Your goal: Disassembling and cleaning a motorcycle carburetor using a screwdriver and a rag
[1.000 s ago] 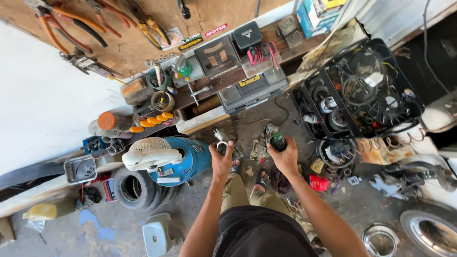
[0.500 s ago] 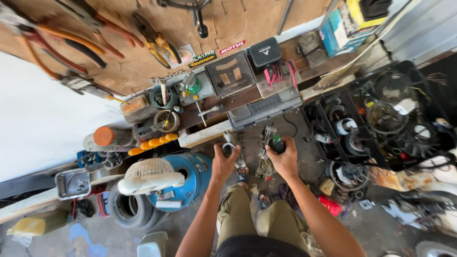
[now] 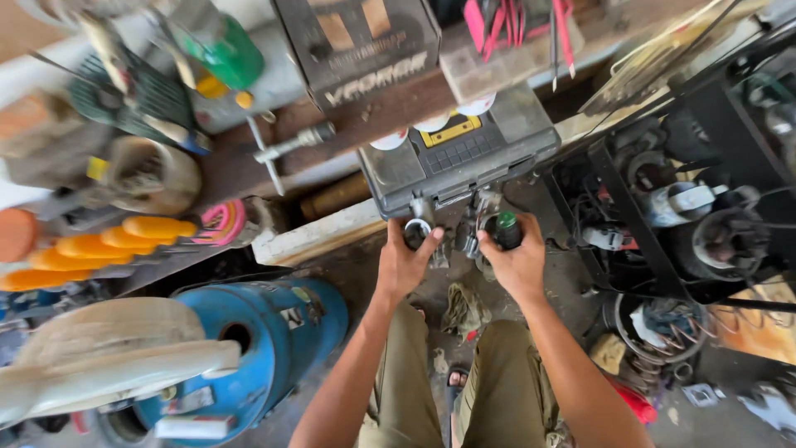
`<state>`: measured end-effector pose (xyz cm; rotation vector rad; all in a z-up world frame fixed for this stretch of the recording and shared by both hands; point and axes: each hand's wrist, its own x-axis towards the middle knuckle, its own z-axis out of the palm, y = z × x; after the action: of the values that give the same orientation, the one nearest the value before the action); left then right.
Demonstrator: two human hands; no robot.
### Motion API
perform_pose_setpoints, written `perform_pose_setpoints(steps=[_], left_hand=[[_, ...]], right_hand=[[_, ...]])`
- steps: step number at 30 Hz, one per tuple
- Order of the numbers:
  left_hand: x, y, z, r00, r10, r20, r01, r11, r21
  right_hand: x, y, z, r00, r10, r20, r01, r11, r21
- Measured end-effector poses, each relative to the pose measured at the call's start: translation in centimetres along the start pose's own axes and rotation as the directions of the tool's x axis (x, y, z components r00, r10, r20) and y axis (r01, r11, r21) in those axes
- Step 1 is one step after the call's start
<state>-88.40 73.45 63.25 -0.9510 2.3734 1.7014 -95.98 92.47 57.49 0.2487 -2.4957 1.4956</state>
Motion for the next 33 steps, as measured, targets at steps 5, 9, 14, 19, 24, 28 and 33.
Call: perform_pose_setpoints(steps=[5, 9, 14, 19, 24, 28, 33], left_hand=[[5.5, -3.7, 3.0, 0.986, 0.167, -0.011, -0.166, 0.984, 0.069], [7.5, -3.9, 3.3, 0.967, 0.251, -0.045, -0.249, 0.967, 0.048], [7.4, -5.8, 3.4, 0.970, 0.229, -0.083, -0.227, 0.973, 0.028], [5.8, -6.5, 3.0, 0.978, 0.198, -0.070, -0.197, 0.980, 0.018], [4.9, -6.6, 2.2, 0.956, 0.278, -0.097, -0.284, 0.957, -0.055], [5.8, -7.9, 2.2, 0.951, 0.278, -0.139, -0.282, 0.959, -0.015], [6.1, -9.1, 2.9, 0.930, 0.333, -0.157, -0.350, 0.931, -0.103]], right_hand=[[0.8, 6.9, 2.7, 0.996, 0.071, -0.046, -0.073, 0.996, -0.043], [1.3, 9.3, 4.4, 0.996, 0.038, -0.081, -0.034, 0.998, 0.055], [0.4, 10.2, 6.1, 0.995, 0.040, -0.094, -0.032, 0.996, 0.085], [-0.3, 8.5, 6.3, 0.995, 0.066, -0.071, -0.056, 0.990, 0.133], [-0.6, 8.5, 6.6, 0.997, 0.037, -0.068, -0.025, 0.986, 0.167], [-1.3, 8.7, 6.6, 0.998, 0.015, -0.063, -0.004, 0.985, 0.172], [-1.7, 9.7, 6.8, 0.996, 0.041, -0.082, -0.027, 0.985, 0.171]])
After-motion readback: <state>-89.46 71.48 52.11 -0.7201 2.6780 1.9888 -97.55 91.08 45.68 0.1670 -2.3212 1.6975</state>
